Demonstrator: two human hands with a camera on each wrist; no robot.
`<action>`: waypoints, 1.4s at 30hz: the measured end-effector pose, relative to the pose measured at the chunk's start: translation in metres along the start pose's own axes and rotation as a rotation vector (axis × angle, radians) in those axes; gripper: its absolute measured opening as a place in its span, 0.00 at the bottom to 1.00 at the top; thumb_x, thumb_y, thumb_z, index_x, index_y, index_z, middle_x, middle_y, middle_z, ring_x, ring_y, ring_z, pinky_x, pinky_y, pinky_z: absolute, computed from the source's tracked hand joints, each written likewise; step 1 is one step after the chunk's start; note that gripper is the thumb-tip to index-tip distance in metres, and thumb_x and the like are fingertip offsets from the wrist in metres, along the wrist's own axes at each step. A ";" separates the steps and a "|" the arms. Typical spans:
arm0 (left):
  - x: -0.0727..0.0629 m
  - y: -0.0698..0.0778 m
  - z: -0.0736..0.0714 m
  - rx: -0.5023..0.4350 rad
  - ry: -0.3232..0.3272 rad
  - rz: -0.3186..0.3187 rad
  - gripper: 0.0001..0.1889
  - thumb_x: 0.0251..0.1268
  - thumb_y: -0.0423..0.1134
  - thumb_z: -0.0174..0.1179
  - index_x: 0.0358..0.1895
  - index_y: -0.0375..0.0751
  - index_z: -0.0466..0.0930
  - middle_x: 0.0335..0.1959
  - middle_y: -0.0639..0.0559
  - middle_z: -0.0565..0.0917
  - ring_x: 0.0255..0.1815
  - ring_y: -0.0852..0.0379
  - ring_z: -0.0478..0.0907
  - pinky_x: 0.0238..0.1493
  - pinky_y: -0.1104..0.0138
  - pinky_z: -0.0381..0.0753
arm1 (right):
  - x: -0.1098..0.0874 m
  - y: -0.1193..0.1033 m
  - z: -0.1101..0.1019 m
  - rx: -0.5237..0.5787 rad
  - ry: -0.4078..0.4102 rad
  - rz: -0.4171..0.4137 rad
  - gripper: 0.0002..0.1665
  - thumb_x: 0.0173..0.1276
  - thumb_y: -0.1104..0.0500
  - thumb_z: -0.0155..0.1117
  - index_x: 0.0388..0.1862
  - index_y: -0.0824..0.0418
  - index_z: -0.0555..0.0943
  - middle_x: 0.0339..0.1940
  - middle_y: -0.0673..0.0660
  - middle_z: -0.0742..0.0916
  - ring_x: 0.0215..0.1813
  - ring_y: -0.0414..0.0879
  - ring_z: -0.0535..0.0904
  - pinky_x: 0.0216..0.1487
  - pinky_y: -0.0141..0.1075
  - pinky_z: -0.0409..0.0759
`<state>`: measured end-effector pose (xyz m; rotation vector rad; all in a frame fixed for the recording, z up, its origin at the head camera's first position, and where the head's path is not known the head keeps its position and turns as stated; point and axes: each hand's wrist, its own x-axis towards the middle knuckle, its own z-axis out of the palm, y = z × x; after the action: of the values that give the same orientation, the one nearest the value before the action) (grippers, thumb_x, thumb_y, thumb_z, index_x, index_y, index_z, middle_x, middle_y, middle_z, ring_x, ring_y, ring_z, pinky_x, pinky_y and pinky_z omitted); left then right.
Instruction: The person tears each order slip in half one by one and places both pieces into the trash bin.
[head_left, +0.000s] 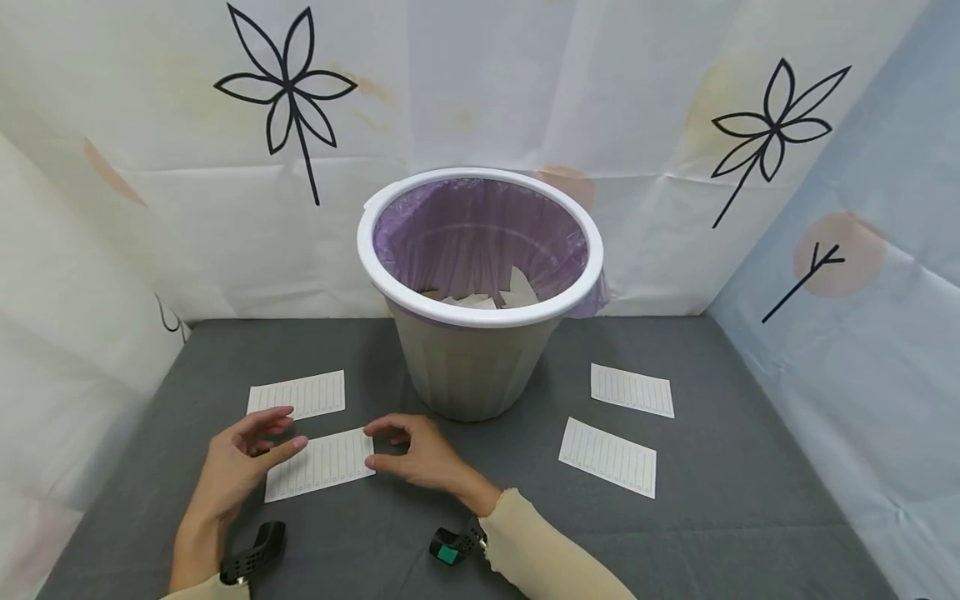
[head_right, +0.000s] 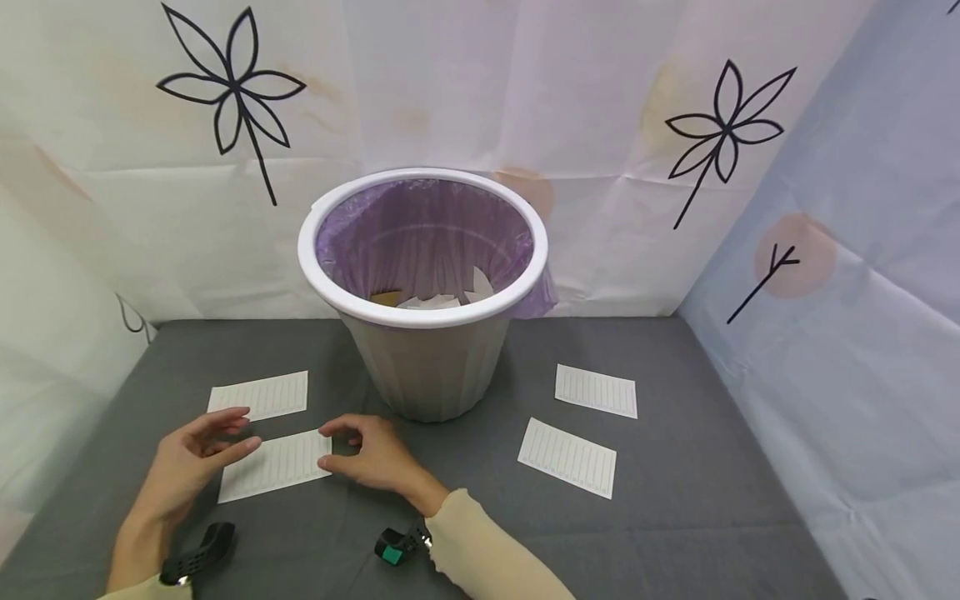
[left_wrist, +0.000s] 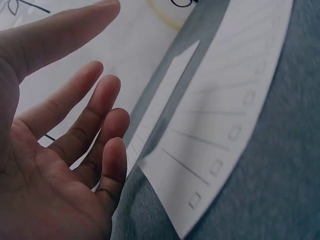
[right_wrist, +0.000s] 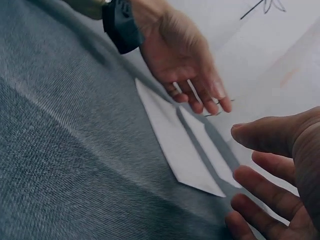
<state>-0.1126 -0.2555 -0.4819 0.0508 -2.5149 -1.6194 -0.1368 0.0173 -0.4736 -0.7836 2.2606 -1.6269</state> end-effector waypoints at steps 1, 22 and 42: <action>0.000 -0.001 0.000 0.014 -0.002 -0.002 0.30 0.57 0.36 0.77 0.63 0.31 0.78 0.47 0.54 0.83 0.47 0.65 0.77 0.43 0.77 0.71 | 0.002 0.002 0.002 -0.010 0.004 0.006 0.21 0.65 0.64 0.73 0.57 0.67 0.83 0.56 0.58 0.86 0.58 0.51 0.80 0.60 0.38 0.77; -0.002 -0.011 -0.012 0.234 -0.157 -0.018 0.36 0.48 0.44 0.82 0.62 0.35 0.80 0.58 0.40 0.80 0.50 0.58 0.72 0.45 0.73 0.68 | 0.020 0.003 0.028 -0.446 -0.035 0.066 0.40 0.57 0.45 0.80 0.68 0.52 0.79 0.57 0.49 0.79 0.56 0.40 0.66 0.59 0.34 0.65; -0.001 -0.010 -0.008 0.314 -0.275 0.146 0.19 0.40 0.36 0.84 0.40 0.43 0.89 0.41 0.53 0.81 0.45 0.59 0.74 0.46 0.70 0.71 | 0.019 0.002 0.040 -0.551 0.014 0.100 0.29 0.53 0.48 0.83 0.56 0.47 0.86 0.49 0.46 0.72 0.50 0.38 0.62 0.55 0.35 0.61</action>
<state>-0.1115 -0.2664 -0.4881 -0.3342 -2.8780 -1.2379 -0.1334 -0.0252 -0.4879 -0.7519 2.7440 -0.9681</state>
